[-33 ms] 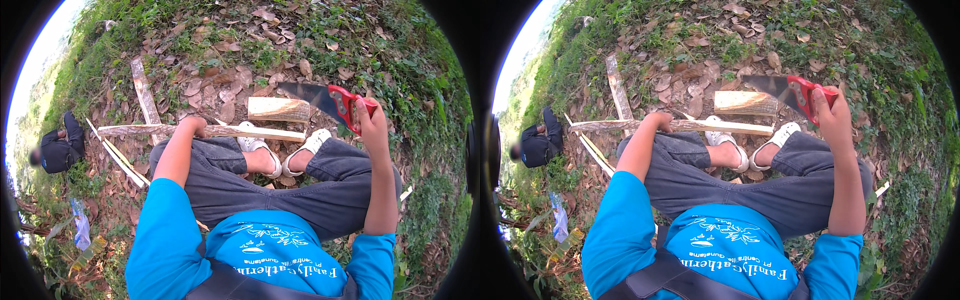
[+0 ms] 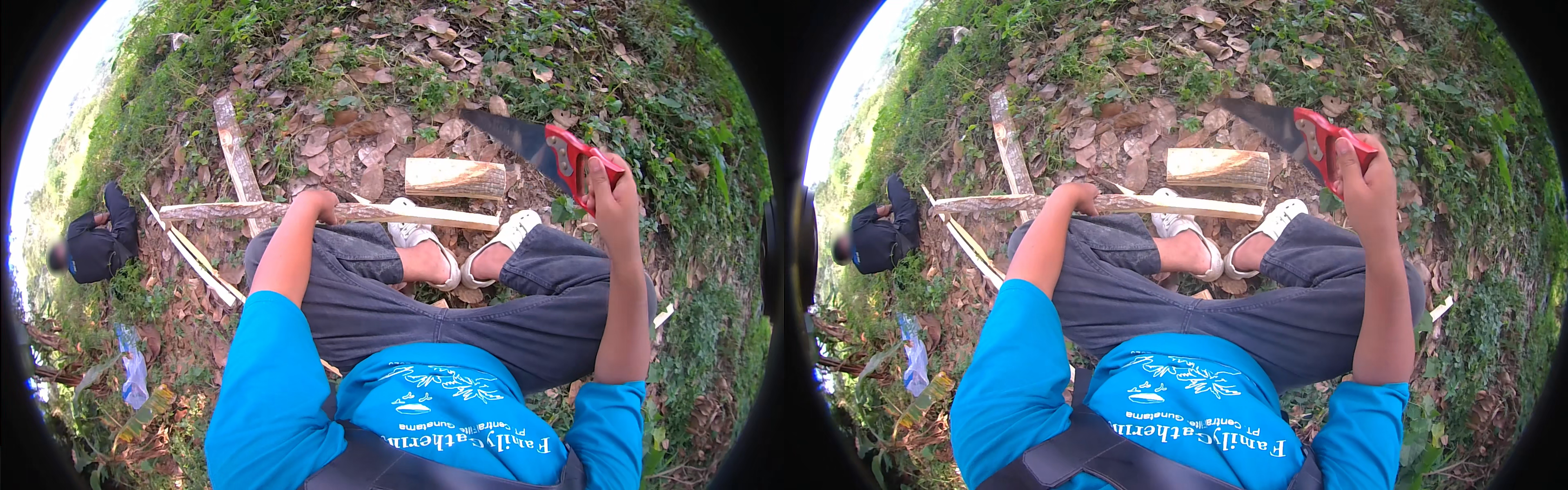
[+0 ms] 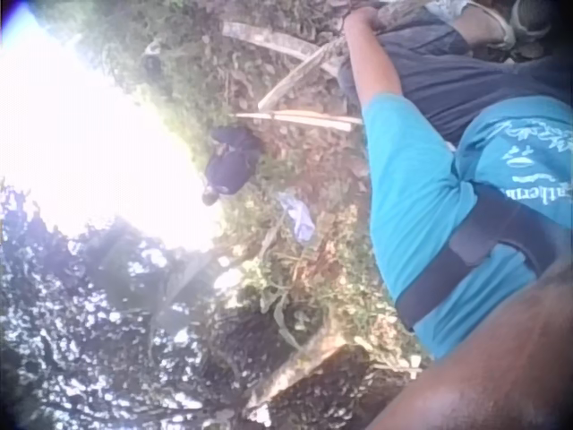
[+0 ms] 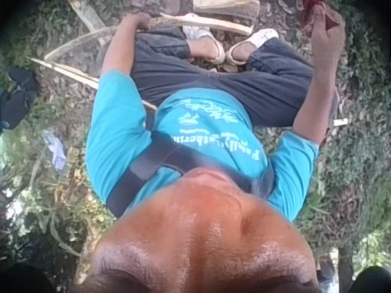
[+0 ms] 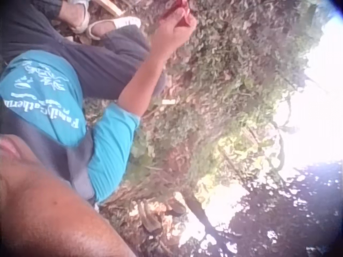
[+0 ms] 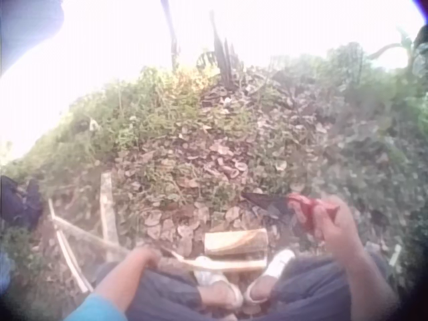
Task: The person sits on the ground and uses a red hand saw to cut a small rectangular piece of wood. They hold the wood steady with their left hand while sawing with their right hand, creating sawdust on the ground.
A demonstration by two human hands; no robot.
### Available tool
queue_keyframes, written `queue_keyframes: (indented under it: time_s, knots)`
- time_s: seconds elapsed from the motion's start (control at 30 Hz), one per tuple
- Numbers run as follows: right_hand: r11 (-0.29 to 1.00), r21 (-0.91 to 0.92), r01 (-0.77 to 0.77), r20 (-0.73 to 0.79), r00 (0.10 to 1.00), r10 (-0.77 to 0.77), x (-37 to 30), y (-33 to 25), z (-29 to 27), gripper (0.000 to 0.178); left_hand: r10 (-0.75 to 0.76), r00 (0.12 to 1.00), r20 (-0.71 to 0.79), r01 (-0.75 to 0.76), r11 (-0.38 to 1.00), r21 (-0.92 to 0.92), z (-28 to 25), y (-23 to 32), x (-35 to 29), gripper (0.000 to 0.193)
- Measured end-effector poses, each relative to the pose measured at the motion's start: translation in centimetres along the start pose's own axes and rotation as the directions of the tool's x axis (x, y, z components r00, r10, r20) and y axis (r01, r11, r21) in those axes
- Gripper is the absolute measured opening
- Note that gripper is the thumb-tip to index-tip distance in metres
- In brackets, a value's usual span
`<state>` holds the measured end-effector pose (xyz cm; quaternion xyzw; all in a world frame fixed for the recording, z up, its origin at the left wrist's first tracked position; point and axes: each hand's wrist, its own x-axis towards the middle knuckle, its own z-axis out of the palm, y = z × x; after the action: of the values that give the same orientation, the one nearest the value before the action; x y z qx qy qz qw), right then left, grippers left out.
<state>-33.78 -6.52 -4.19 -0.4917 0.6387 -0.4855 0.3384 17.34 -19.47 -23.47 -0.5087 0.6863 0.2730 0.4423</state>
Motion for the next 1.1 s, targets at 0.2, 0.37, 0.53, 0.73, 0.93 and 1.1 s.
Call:
queue_keyframes:
  time_s: [0.2, 0.37, 0.53, 0.73, 0.93, 1.1]
  knots:
    - [0.989, -0.106, -0.1, 0.153, 0.981, 0.116, -0.3, -1.9, -1.4, 0.027, 0.019, 1.0, 0.004, -0.02, 1.0, 0.015, 0.8, -0.6, 0.4, 0.06]
    - [0.962, -0.239, -0.134, 0.314, 0.927, 0.207, -1.1, -1.0, -0.4, 0.03, 0.054, 0.999, 0.01, -0.054, 0.997, 0.059, 1.2, -0.9, 1.2, 0.067]
    - [0.938, -0.345, 0.016, 0.322, 0.941, 0.102, -1.3, 0.1, 1.4, 0.031, 0.016, 0.998, 0.055, -0.023, 0.992, 0.124, 1.1, -0.6, 1.3, 0.07]
    - [0.939, -0.342, 0.024, 0.195, 0.98, 0.046, -0.7, 2.1, 1.3, 0.031, -0.009, 0.999, 0.047, 0.005, 0.997, 0.08, 0.8, -0.5, 1.2, 0.071]
    - [0.952, -0.273, -0.136, 0.143, 0.973, 0.18, -0.5, 1.3, 0.3, 0.03, 0.0, 0.999, 0.045, -0.002, 0.999, 0.042, 0.2, -0.1, 0.7, 0.071]
    - [0.975, -0.21, -0.079, 0.128, 0.986, 0.107, -0.2, 2.2, 0.1, 0.029, 0.003, 1.0, 0.029, -0.004, 0.999, 0.04, 0.9, -0.8, 1.4, 0.071]
